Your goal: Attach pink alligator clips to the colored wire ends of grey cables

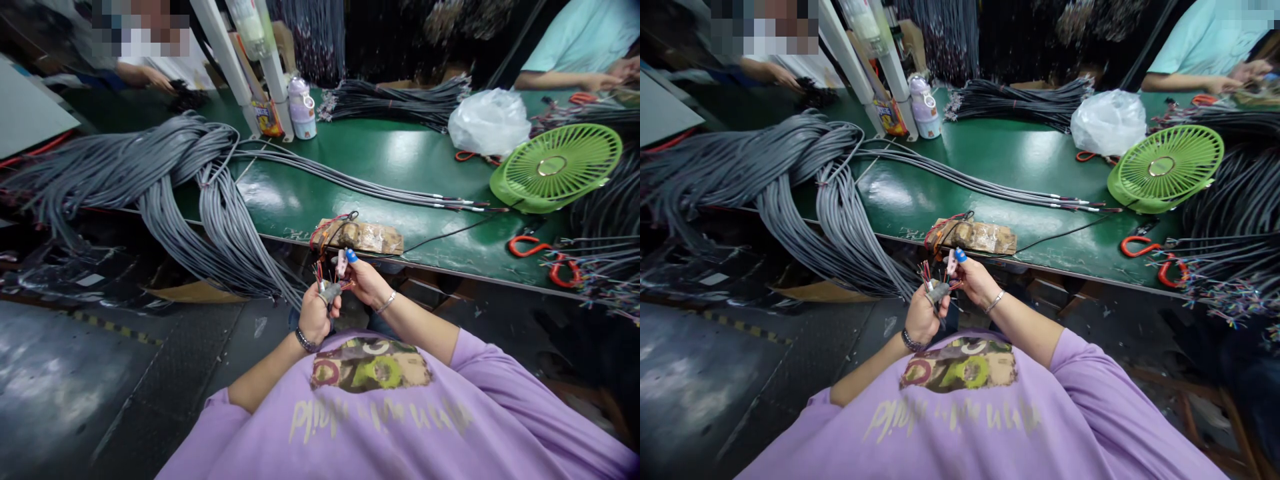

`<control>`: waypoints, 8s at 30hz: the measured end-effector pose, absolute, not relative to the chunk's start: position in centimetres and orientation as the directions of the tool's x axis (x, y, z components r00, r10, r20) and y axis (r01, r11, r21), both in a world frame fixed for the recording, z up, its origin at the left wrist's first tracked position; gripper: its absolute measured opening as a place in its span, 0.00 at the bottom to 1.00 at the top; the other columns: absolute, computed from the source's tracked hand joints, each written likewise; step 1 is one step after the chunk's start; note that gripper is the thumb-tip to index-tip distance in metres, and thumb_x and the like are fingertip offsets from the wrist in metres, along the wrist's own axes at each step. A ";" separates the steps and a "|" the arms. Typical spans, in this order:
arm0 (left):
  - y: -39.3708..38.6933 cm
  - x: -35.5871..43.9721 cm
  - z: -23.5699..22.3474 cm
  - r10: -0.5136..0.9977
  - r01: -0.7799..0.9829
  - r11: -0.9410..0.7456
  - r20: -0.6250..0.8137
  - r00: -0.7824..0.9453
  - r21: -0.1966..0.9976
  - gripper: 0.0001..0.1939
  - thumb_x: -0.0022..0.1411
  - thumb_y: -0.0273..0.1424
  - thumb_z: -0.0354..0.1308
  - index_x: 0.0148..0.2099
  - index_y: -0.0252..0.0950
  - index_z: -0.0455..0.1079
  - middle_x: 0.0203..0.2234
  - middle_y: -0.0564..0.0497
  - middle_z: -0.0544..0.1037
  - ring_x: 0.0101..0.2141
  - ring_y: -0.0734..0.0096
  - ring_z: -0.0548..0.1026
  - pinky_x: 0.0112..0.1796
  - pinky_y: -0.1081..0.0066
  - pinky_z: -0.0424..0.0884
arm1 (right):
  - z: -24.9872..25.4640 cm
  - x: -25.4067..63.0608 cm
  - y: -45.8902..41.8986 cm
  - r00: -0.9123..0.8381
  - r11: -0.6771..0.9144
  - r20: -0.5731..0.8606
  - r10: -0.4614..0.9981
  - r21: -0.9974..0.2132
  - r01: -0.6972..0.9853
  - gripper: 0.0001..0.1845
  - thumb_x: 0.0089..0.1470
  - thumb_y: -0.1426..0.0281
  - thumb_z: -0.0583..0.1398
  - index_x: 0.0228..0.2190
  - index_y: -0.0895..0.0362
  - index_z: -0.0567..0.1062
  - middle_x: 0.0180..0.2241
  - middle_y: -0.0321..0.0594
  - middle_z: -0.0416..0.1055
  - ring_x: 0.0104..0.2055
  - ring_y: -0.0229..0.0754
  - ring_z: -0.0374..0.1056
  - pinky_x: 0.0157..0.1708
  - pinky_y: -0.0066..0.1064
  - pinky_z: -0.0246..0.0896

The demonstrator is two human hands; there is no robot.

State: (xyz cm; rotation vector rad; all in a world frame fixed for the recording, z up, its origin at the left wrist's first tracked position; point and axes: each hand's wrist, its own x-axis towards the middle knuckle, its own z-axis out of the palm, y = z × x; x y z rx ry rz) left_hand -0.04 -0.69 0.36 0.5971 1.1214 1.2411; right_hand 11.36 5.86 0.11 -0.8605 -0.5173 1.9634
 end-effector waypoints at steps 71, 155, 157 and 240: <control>-0.8 0.4 0.8 0.932 -0.465 0.243 -0.337 -0.132 0.852 0.16 0.46 0.39 0.65 0.28 0.36 0.62 0.14 0.58 0.69 0.12 0.82 0.62 0.13 0.80 0.52 | 0.1 11.8 6.2 -0.381 -0.562 -0.414 0.827 -0.583 -0.587 0.14 0.54 0.58 0.62 0.30 0.57 0.76 0.27 0.38 0.74 0.27 0.35 0.67 0.28 0.27 0.64; -0.1 -0.4 1.0 0.919 -0.524 0.388 -0.364 0.155 0.758 0.18 0.43 0.40 0.69 0.29 0.33 0.68 0.14 0.55 0.71 0.11 0.81 0.62 0.12 0.80 0.54 | -0.4 11.8 7.1 -0.436 -0.552 -0.362 0.824 -0.685 -0.475 0.23 0.54 0.50 0.58 0.31 0.58 0.75 0.26 0.37 0.71 0.23 0.33 0.62 0.23 0.25 0.60; 0.0 -0.3 0.9 0.914 -0.517 0.399 -0.376 0.154 0.757 0.18 0.43 0.40 0.69 0.29 0.33 0.68 0.13 0.55 0.71 0.11 0.82 0.61 0.12 0.80 0.53 | -0.5 11.5 7.3 -0.414 -0.547 -0.369 0.832 -0.670 -0.502 0.22 0.53 0.51 0.59 0.30 0.58 0.74 0.24 0.36 0.70 0.23 0.33 0.62 0.23 0.24 0.60; -1.6 0.5 0.4 0.943 -0.443 0.243 -0.318 -0.103 0.863 0.17 0.49 0.42 0.64 0.29 0.34 0.65 0.14 0.56 0.71 0.11 0.80 0.64 0.12 0.79 0.52 | -1.0 12.7 6.3 -0.468 -0.599 -0.381 0.797 -0.595 -0.536 0.27 0.54 0.46 0.55 0.29 0.59 0.73 0.24 0.37 0.70 0.23 0.32 0.65 0.21 0.23 0.63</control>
